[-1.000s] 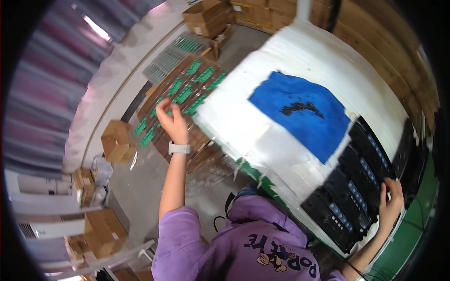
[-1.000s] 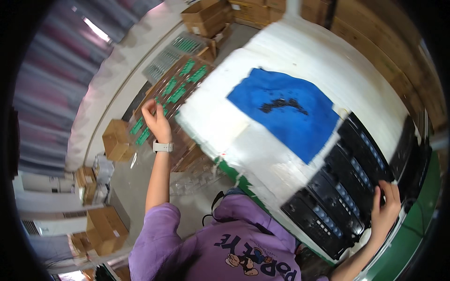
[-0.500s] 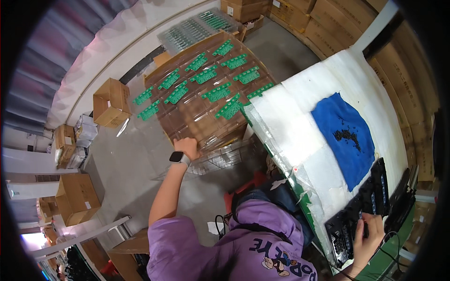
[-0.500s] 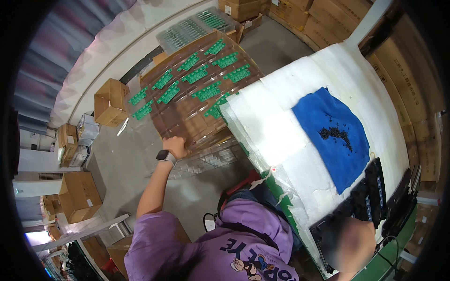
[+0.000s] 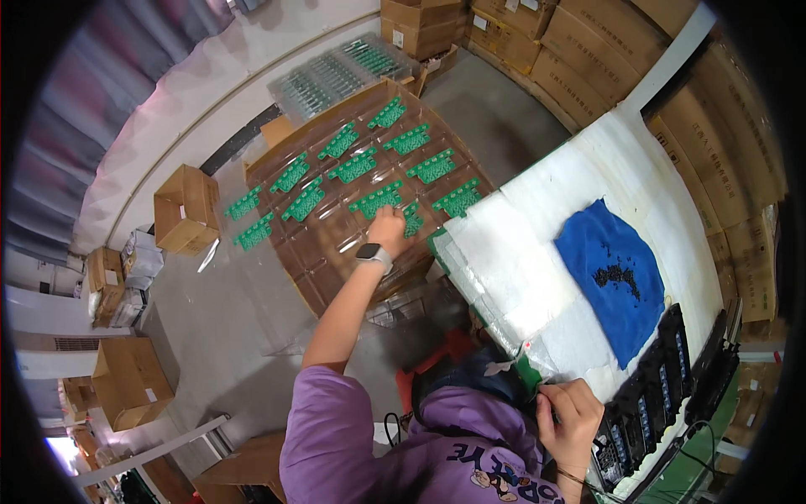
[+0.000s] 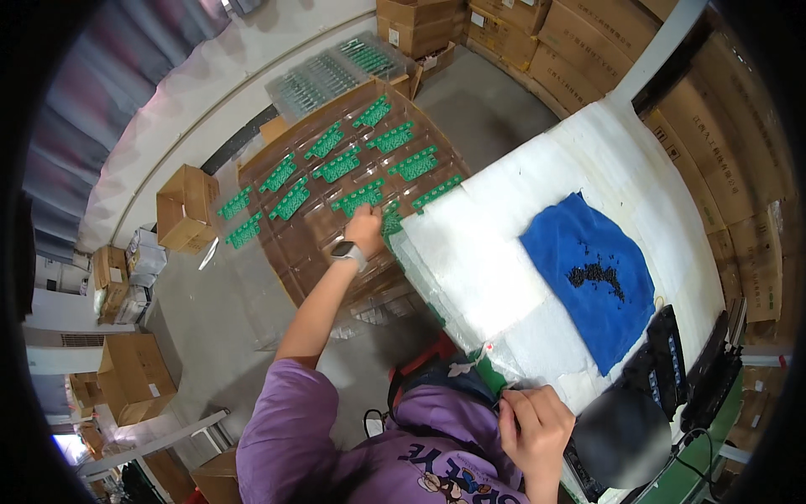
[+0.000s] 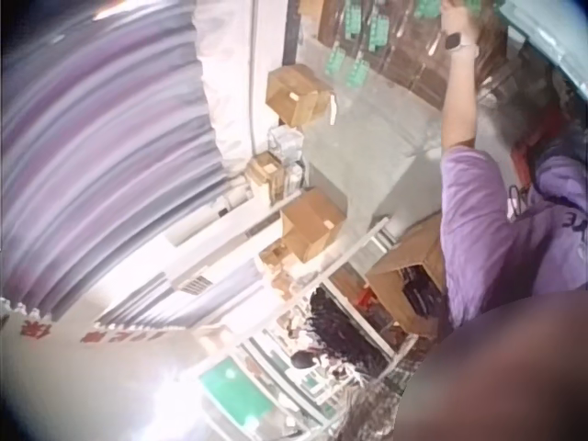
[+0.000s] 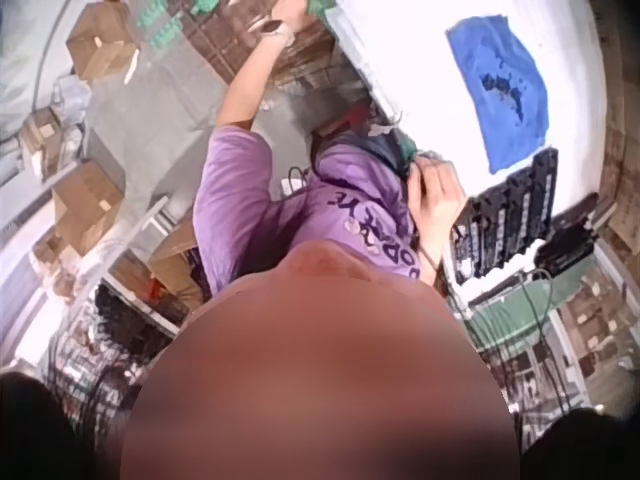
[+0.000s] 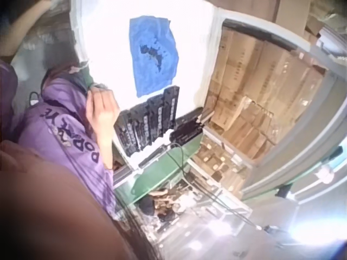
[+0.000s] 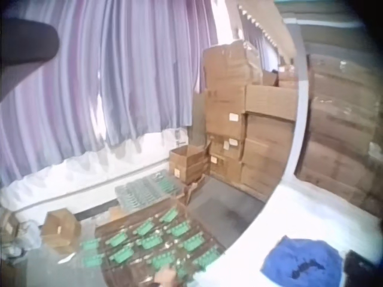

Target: Assembling battery pack components using an electric screwdriver.

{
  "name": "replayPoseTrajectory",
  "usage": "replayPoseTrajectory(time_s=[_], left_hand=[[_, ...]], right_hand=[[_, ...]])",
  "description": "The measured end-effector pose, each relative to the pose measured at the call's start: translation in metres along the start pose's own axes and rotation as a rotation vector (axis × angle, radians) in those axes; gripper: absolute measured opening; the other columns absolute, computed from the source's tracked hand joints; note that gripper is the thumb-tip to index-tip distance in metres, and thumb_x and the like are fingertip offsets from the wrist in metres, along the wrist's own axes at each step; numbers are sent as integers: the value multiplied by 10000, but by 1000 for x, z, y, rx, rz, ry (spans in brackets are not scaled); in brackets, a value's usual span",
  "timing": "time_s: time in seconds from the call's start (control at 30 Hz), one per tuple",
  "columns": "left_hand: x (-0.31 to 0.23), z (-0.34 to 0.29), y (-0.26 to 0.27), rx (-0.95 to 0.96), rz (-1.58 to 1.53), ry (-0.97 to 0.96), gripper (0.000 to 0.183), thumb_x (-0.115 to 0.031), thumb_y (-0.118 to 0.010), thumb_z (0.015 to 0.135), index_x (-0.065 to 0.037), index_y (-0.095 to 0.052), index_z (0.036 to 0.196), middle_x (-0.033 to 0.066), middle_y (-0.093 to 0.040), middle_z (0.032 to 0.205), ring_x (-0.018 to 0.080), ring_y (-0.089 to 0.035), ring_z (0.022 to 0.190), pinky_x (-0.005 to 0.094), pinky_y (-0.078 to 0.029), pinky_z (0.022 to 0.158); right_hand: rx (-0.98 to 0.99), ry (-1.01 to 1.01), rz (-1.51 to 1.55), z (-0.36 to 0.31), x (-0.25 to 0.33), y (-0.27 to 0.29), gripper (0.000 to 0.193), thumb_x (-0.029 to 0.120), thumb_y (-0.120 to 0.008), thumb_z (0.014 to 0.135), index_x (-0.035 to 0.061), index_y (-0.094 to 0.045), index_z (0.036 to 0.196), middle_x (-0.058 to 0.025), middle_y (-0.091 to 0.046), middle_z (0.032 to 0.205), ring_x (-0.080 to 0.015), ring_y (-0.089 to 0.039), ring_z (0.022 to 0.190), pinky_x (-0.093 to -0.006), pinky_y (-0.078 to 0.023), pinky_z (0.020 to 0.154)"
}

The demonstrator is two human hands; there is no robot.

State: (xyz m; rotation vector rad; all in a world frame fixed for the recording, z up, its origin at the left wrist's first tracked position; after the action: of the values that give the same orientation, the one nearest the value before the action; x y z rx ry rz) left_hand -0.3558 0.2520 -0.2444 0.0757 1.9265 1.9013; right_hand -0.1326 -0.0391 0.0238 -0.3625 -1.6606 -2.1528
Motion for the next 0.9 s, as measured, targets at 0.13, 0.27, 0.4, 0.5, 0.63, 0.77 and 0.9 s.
replayPoseTrajectory(time_s=[0.13,0.27,0.4,0.5,0.63,0.77,0.9], left_hand=[[23,19,39,-98,-46,-90,557,-255,-774,557,28,-565,989,179,-533,990,327,-525,973,395,-481,827],[65,28,39,-40,-286,-169,573,-265,-778,556,22,-562,1003,193,-517,1001,358,-520,955,420,-449,838],[75,43,53,-160,-170,72,601,-288,-792,569,1,-565,1046,176,-507,1048,341,-502,1020,404,-443,876],[88,41,25,34,-78,32,591,-295,-794,584,-4,-568,1045,154,-506,1058,322,-488,1053,391,-447,891],[72,40,23,62,-9,99,610,-283,-809,570,-1,-556,1049,136,-502,1098,310,-472,1094,399,-454,899],[80,57,27,234,-18,59,567,-236,-793,582,15,-545,1024,178,-521,1094,353,-568,982,414,-494,825],[94,78,49,23,-5,138,610,-297,-781,557,17,-546,1023,185,-542,1075,354,-599,915,431,-509,770]], right_hand=[[-43,-74,59,3,-7,-11,106,-21,-645,649,16,-616,744,-98,-550,629,-260,-524,555,-331,-404,506],[-43,44,67,17,-5,-20,126,-3,-671,616,28,-615,725,-76,-513,588,-225,-510,504,-315,-382,436],[-39,-24,79,24,-8,-28,114,0,-664,620,34,-602,709,-73,-516,584,-228,-505,490,-318,-378,429],[-21,-66,82,29,-6,-31,102,3,-655,624,37,-591,696,-71,-527,585,-232,-503,480,-318,-376,429],[-44,-65,94,31,-10,-33,92,4,-645,629,37,-585,690,-75,-539,592,-240,-503,477,-314,-377,431],[-23,-88,100,33,-8,-32,85,6,-637,632,38,-580,687,-74,-544,597,-242,-507,479,-312,-382,433],[-24,-108,93,34,-10,-33,84,9,-634,632,37,-575,684,-71,-547,600,-238,-512,482,-312,-390,434]])
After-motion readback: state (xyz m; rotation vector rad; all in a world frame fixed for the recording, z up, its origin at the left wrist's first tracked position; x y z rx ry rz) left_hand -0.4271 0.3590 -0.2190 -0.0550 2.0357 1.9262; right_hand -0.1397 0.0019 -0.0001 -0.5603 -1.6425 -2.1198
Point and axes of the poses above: each hand's wrist, its own z-axis towards the middle knuckle, its own y-axis out of the back of the hand, x = y × z, the point moved 4 cm from there along z, towards the middle knuckle
